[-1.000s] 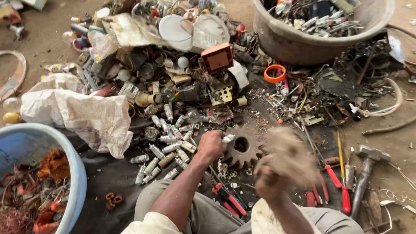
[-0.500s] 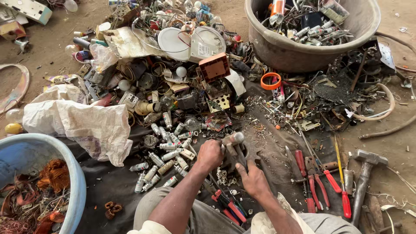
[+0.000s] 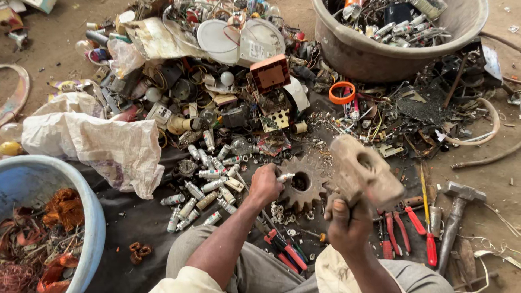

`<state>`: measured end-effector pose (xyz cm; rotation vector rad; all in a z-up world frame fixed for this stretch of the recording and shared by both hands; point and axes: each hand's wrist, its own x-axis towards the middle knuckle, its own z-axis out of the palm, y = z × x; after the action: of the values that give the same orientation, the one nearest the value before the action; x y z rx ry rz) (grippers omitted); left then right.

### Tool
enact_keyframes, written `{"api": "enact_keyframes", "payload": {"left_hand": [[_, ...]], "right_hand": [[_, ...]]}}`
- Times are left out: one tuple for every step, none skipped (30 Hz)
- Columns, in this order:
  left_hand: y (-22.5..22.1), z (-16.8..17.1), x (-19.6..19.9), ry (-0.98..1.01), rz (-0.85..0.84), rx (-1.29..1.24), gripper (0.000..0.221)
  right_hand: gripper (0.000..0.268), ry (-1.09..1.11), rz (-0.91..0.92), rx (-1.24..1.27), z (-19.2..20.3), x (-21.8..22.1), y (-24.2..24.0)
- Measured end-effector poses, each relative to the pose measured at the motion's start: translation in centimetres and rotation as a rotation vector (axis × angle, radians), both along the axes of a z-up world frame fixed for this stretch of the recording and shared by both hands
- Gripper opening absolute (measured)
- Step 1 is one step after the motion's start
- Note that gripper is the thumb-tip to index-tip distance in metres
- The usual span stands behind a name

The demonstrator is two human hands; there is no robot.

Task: The person uses a hammer and a metal pin to drive out a component from a gear-like metal part, then manually separates small plastic or metal pieces.

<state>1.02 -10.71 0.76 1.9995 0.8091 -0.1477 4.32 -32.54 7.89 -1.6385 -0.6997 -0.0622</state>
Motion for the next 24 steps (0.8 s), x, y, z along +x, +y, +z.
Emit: {"api": "enact_keyframes", "payload": {"left_hand": [[0.0,-0.4,-0.1,-0.004,0.008,-0.006,0.031],[0.0,-0.8,0.0,-0.016,0.008,-0.007,0.030],[-0.1,-1.2,0.0,-0.031,0.015,-0.064,0.025],[-0.1,-1.5,0.1,-0.052,0.023,-0.118,0.019],[0.0,-1.6,0.3,-0.074,0.031,-0.172,0.015],[0.1,-1.6,0.4,-0.104,-0.011,-0.089,0.018],[0.2,-1.3,0.2,-0.135,-0.052,-0.007,0.021],[0.2,-1.1,-0.8,-0.152,-0.078,0.072,0.025],[0.3,-0.7,-1.2,-0.097,-0.048,0.048,0.024],[0.3,-0.2,-0.4,-0.051,-0.033,0.020,0.024],[0.2,0.3,0.1,-0.004,-0.020,-0.007,0.023],[0.0,0.5,0.1,-0.014,-0.004,-0.008,0.023],[-0.1,0.6,0.0,-0.025,0.012,-0.009,0.024],[0.0,0.7,0.2,-0.039,0.029,-0.005,0.025],[0.1,0.6,0.3,-0.030,0.024,-0.006,0.025],[0.0,0.4,0.3,-0.020,0.020,-0.008,0.025],[0.0,0.1,0.3,-0.011,0.017,-0.010,0.026],[0.1,-0.2,0.4,0.007,0.028,-0.051,0.022],[0.3,-0.4,0.5,0.024,0.039,-0.092,0.018],[0.4,-0.7,0.5,0.042,0.046,-0.131,0.014],[0.2,-0.9,0.3,-0.013,-0.013,-0.025,0.015],[0.2,-1.0,0.0,-0.075,-0.053,0.083,0.017],[0.4,-1.1,0.0,-0.134,-0.094,0.192,0.020],[0.2,-1.2,-0.4,-0.093,-0.073,0.139,0.020]], "right_hand": [[0.039,-0.155,0.007,-0.106,-0.7,-0.1,0.2],[0.043,-0.315,0.008,-0.208,-1.7,0.0,1.0],[0.049,-0.475,0.009,-0.313,-2.7,0.2,1.2],[0.046,-0.245,0.009,-0.529,-3.5,0.7,1.2],[0.044,-0.007,0.005,-0.736,-4.4,1.3,1.4],[0.043,0.241,-0.002,-0.939,-4.8,1.8,1.3],[0.047,0.318,-0.045,-0.943,-4.7,2.2,0.8],[0.051,0.399,-0.067,-0.954,-4.0,1.9,0.0],[0.055,0.480,-0.088,-0.965,-3.1,1.6,-0.5],[0.049,0.415,-0.079,-0.771,-2.0,1.5,-0.9],[0.044,0.349,-0.070,-0.578,-1.2,1.3,-1.1],[0.039,0.282,-0.056,-0.383,-0.7,0.9,-1.0],[0.040,0.194,-0.045,-0.293,-0.6,0.8,-1.0],[0.040,0.101,-0.033,-0.199,-1.0,0.9,-1.0],[0.041,0.009,-0.021,-0.105,-1.7,1.1,-1.2],[0.042,0.012,-0.018,-0.237,-2.9,1.2,-1.4],[0.042,0.015,-0.015,-0.369,-4.6,1.3,-1.3],[0.042,0.016,-0.017,-0.500,-6.2,1.4,-1.2],[0.042,0.018,-0.020,-0.631,-7.5,1.5,-1.0],[0.042,0.023,-0.027,-0.761,-8.4,1.5,-0.7],[0.042,0.029,-0.034,-0.890,-8.6,1.5,-0.5],[0.046,0.194,-0.069,-0.866,-8.0,1.8,-0.2],[0.050,0.360,-0.101,-0.839,-6.7,2.2,-0.2],[0.054,0.551,-0.133,-0.822,-5.0,1.4,-0.8]]}}
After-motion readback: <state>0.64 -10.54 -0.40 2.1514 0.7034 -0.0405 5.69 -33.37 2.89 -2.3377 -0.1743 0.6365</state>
